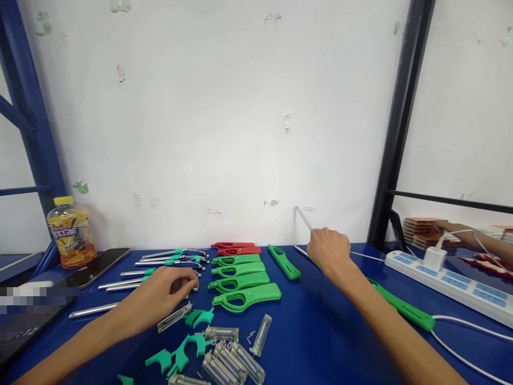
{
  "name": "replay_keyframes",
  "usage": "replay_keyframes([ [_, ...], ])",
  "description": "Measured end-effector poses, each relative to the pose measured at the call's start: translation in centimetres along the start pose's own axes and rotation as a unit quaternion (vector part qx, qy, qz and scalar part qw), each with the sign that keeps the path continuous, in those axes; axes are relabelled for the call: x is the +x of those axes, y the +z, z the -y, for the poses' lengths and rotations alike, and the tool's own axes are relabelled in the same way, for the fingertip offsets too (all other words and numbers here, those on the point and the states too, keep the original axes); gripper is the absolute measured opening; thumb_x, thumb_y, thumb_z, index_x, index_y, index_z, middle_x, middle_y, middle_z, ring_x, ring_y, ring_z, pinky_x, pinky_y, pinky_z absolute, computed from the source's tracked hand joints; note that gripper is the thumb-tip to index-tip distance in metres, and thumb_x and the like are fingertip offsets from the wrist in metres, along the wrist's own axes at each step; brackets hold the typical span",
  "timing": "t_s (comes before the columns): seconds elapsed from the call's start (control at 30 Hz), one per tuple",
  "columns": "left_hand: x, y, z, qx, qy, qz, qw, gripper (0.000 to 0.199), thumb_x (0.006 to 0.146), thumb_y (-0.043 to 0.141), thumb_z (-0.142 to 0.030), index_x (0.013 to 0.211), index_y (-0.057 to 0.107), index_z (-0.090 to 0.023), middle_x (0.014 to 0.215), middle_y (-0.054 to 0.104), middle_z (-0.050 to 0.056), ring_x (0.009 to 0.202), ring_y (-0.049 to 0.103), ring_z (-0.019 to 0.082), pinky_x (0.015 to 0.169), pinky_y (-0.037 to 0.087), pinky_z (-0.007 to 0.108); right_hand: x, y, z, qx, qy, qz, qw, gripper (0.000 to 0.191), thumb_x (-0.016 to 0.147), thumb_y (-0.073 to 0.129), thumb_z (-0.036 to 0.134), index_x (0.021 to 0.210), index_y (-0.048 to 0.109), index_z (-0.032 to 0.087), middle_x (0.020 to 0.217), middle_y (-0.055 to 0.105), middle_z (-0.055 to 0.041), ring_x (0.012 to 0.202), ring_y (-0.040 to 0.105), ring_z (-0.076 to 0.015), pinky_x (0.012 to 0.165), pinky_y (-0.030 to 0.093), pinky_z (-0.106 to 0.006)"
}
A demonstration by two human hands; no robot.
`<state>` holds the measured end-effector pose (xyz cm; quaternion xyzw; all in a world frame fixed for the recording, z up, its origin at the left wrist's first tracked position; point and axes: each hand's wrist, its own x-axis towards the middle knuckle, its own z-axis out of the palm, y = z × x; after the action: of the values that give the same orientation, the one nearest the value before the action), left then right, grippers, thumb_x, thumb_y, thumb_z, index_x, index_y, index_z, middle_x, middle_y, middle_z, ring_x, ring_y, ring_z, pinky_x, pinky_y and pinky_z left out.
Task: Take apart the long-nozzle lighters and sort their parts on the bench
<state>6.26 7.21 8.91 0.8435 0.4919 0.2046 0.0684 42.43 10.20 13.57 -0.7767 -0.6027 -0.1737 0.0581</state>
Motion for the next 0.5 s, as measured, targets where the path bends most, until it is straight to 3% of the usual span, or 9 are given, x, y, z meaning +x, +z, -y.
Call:
replay_keyframes([
  [0.1, -0.1, 0.1, 0.0, 0.03, 0.037, -0.101, 0.994, 0.029, 0.101, 0.04, -0.031, 0.097, 0.068, -0.022, 0.084, 0.068, 0.002, 0.076, 0.06, 0.02, 0.07, 0.044, 0.033, -1.0, -1.2, 1.4, -0.012, -0.019, -0.05, 0.998, 0.029, 0.097, 0.041, 0.019, 0.105, 0.068, 0.01, 0.09, 0.072, -0.0196, 0.086, 0.072, -0.0344, 0.061, 0.04, -0.034],
  [0.17, -0.3, 0.1, -0.1, 0.056, 0.098, -0.182, 0.977, 0.026, 0.102, 0.041, -0.027, 0.109, 0.065, -0.02, 0.096, 0.067, 0.005, 0.089, 0.06, 0.022, 0.08, 0.048, 0.038, -1.9, -1.7, 2.7, -0.012, -0.06, -0.076, 0.995, 0.027, 0.1, 0.041, 0.025, 0.107, 0.065, 0.015, 0.096, 0.072, -0.0145, 0.083, 0.072, -0.0306, 0.058, 0.037, -0.032],
  [0.3, -0.7, -0.3, -0.9, 0.142, 0.221, -0.3, 0.917, 0.033, 0.098, 0.05, -0.016, 0.13, 0.058, -0.019, 0.114, 0.06, 0.011, 0.107, 0.054, 0.025, 0.09, 0.049, 0.044, -4.2, -1.4, 5.7, 0.0, -0.242, -0.156, 0.958, 0.02, 0.102, 0.043, 0.027, 0.112, 0.06, 0.021, 0.113, 0.069, -0.0095, 0.061, 0.067, -0.0179, 0.048, 0.027, -0.028],
  [0.4, -0.9, -0.1, -1.9, 0.219, 0.274, -0.315, 0.882, 0.042, 0.095, 0.054, -0.009, 0.136, 0.055, -0.019, 0.125, 0.057, 0.014, 0.118, 0.051, 0.03, 0.095, 0.049, 0.05, -6.3, -0.8, 7.5, 0.008, -0.39, -0.183, 0.903, 0.013, 0.099, 0.047, 0.021, 0.107, 0.058, 0.021, 0.119, 0.067, -0.0091, 0.059, 0.065, -0.0157, 0.046, 0.028, -0.028],
  [0.5, -0.9, 0.8, -2.3, 0.256, 0.292, -0.266, 0.882, 0.042, 0.097, 0.052, -0.014, 0.139, 0.052, -0.015, 0.121, 0.062, 0.015, 0.113, 0.057, 0.031, 0.09, 0.052, 0.054, -8.1, -0.4, 8.4, 0.03, -0.477, -0.213, 0.852, 0.008, 0.097, 0.048, 0.018, 0.1, 0.056, 0.02, 0.125, 0.065, -0.01, 0.063, 0.065, -0.0157, 0.045, 0.032, -0.03],
])
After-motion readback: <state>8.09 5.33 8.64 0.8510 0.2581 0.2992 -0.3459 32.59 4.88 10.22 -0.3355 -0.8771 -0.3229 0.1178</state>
